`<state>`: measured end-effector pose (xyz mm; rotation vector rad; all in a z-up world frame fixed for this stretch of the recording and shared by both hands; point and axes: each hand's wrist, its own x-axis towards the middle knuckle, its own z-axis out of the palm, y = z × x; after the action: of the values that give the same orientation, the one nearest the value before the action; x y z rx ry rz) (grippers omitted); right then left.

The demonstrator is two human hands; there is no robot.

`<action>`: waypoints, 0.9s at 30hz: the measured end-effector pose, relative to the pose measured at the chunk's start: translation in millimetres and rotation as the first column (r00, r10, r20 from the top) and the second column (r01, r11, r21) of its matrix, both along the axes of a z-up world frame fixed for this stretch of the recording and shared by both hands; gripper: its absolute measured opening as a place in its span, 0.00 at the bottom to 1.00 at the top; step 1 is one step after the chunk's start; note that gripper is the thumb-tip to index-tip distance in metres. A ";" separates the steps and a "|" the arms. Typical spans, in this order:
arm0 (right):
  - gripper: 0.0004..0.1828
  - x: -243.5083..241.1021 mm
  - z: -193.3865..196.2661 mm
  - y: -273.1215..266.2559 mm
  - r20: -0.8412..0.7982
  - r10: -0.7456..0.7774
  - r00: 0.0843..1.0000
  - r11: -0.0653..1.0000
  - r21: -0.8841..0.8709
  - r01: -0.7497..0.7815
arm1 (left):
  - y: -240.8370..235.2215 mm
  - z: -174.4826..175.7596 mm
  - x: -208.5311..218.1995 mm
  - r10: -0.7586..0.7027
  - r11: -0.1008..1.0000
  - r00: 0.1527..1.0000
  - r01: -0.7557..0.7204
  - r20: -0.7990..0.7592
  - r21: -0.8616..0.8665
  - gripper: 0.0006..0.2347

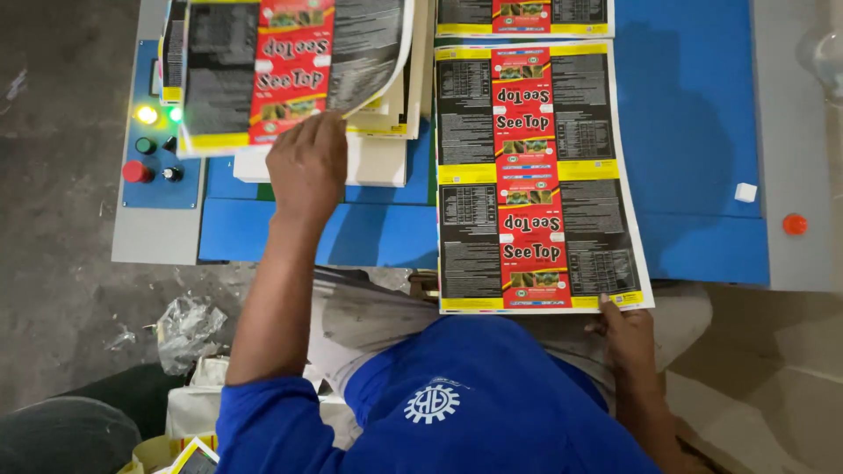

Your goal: Picking up, sorting, and stacking printed label sheets on a machine bed.

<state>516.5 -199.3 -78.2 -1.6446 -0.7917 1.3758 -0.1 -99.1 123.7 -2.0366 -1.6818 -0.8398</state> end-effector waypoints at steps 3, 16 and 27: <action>0.12 -16.3 15.4 7.4 0.029 0.064 0.998 0.997 0.044 -0.065 | -9.8 7.1 24.8 -0.016 1.000 0.999 0.016 0.030 0.010 0.01; 0.15 -59.7 34.2 137.7 -0.120 0.171 0.978 0.979 0.132 -0.155 | -27.6 -10.1 54.6 -0.042 0.999 0.978 0.045 0.202 -0.010 0.04; 0.27 -115.3 102.0 78.1 -0.026 0.517 0.855 0.848 0.149 -0.508 | -43.0 -60.4 134.3 -0.440 0.873 0.884 0.463 0.160 -0.152 0.10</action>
<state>401.2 -121.2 23.7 -1.3180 -1.3261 1.6835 134.2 -142.1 63.3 -2.6196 -1.3976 -0.9970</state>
